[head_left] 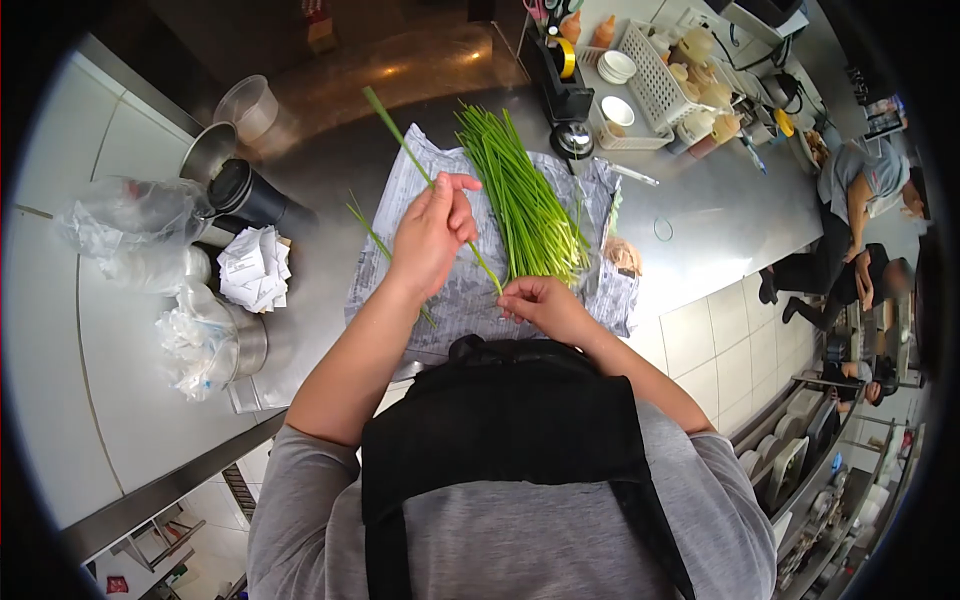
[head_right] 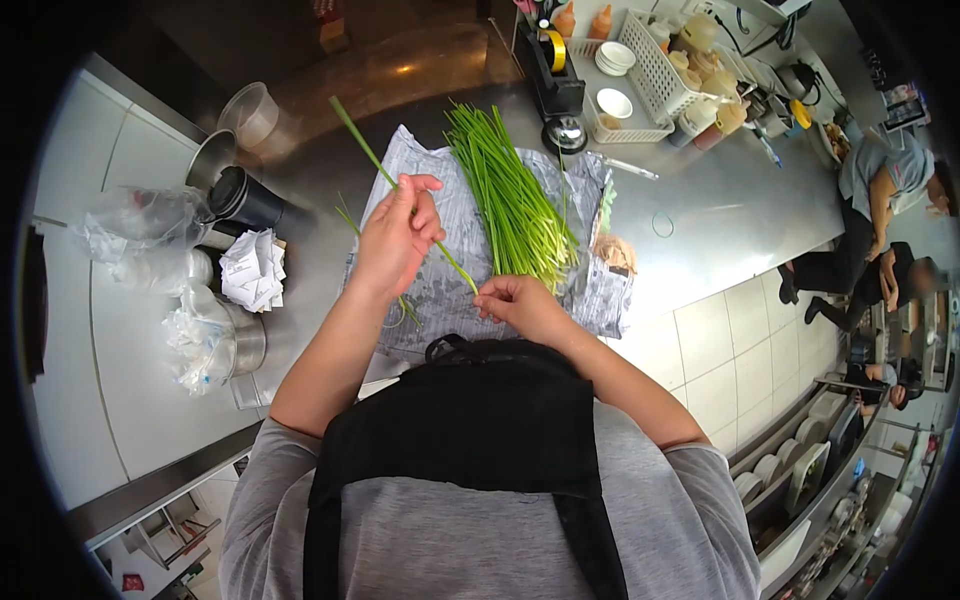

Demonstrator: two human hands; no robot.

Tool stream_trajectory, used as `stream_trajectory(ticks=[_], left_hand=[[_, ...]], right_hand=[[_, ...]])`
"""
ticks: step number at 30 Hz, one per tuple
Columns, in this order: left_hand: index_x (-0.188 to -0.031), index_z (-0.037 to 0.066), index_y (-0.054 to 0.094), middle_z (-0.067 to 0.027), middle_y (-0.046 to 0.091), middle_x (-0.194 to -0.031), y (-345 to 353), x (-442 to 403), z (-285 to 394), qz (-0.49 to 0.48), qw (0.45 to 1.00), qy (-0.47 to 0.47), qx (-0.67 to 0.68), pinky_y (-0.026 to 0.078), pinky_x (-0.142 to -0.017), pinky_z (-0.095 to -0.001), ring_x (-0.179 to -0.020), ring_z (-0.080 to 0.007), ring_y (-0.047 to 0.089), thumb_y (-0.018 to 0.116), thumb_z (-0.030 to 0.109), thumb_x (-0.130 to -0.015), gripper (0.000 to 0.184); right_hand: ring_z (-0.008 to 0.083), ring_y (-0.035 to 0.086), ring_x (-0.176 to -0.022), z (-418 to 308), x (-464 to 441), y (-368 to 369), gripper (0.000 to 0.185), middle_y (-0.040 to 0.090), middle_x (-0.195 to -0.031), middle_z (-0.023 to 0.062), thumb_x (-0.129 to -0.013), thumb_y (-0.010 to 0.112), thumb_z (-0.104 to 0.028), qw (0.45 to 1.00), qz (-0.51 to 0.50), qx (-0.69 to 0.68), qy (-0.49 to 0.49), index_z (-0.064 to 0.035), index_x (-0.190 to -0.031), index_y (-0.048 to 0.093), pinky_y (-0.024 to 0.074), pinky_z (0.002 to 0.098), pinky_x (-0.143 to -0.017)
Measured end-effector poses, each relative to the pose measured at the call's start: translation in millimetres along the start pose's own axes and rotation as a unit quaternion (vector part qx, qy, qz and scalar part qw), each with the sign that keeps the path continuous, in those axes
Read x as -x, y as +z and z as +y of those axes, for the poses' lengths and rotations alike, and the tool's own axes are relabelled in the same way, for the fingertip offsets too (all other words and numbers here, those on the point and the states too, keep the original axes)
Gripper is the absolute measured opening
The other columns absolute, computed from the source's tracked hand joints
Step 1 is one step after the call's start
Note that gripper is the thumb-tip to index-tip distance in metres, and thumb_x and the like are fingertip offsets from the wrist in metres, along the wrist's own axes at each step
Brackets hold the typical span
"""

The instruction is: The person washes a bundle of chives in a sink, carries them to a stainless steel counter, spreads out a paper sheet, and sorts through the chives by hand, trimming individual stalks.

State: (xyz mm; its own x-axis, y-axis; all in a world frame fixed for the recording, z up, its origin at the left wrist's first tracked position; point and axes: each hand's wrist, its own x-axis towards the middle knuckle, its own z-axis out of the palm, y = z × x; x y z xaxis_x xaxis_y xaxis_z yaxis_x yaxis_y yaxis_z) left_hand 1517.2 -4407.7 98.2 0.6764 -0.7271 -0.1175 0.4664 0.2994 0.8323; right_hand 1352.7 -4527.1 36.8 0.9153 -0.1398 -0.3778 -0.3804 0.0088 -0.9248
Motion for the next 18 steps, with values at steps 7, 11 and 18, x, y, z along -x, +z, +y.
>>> stream_trajectory(ticks=[7,11,18], left_hand=[[-0.099,0.006,0.050,0.0047,0.029,-0.064,1.8,2.2,-1.7,-0.067,0.997,-0.024,0.038,0.031,-0.058,-0.0234,-0.056,-0.0062,0.028,0.032,0.042,-0.099,0.040],[-0.108,0.009,0.050,0.0049,0.031,-0.068,-6.7,1.2,12.2,-0.022,0.998,-0.042,0.028,0.031,-0.058,-0.0230,-0.059,-0.0058,0.030,0.037,0.035,-0.099,0.030],[-0.136,0.009,0.033,0.0031,0.043,-0.084,-100.5,-4.3,-9.1,0.129,0.964,-0.126,-0.197,0.035,-0.062,-0.0247,-0.070,-0.0070,0.037,0.051,0.023,-0.091,0.049]], right_hand=[[0.0051,0.054,-0.064,0.6,-1.8,0.0,0.015,0.063,-0.072,-0.0003,-0.089,0.061,-0.016,1.000,-0.018,0.020,-0.002,-0.0020,-0.085,0.063,0.0447,0.0210,-0.060],[0.0057,0.055,-0.065,-2.2,0.0,-1.8,0.015,0.063,-0.072,-0.0004,-0.089,0.061,-0.016,0.999,-0.007,0.042,-0.006,-0.0017,-0.089,0.065,0.0457,0.0224,-0.061],[0.0240,0.062,-0.062,-5.1,-26.1,-27.9,0.018,0.064,-0.071,0.0137,-0.082,0.066,-0.021,0.925,0.192,0.318,-0.080,-0.0027,-0.084,0.066,0.0488,0.0330,-0.058]])
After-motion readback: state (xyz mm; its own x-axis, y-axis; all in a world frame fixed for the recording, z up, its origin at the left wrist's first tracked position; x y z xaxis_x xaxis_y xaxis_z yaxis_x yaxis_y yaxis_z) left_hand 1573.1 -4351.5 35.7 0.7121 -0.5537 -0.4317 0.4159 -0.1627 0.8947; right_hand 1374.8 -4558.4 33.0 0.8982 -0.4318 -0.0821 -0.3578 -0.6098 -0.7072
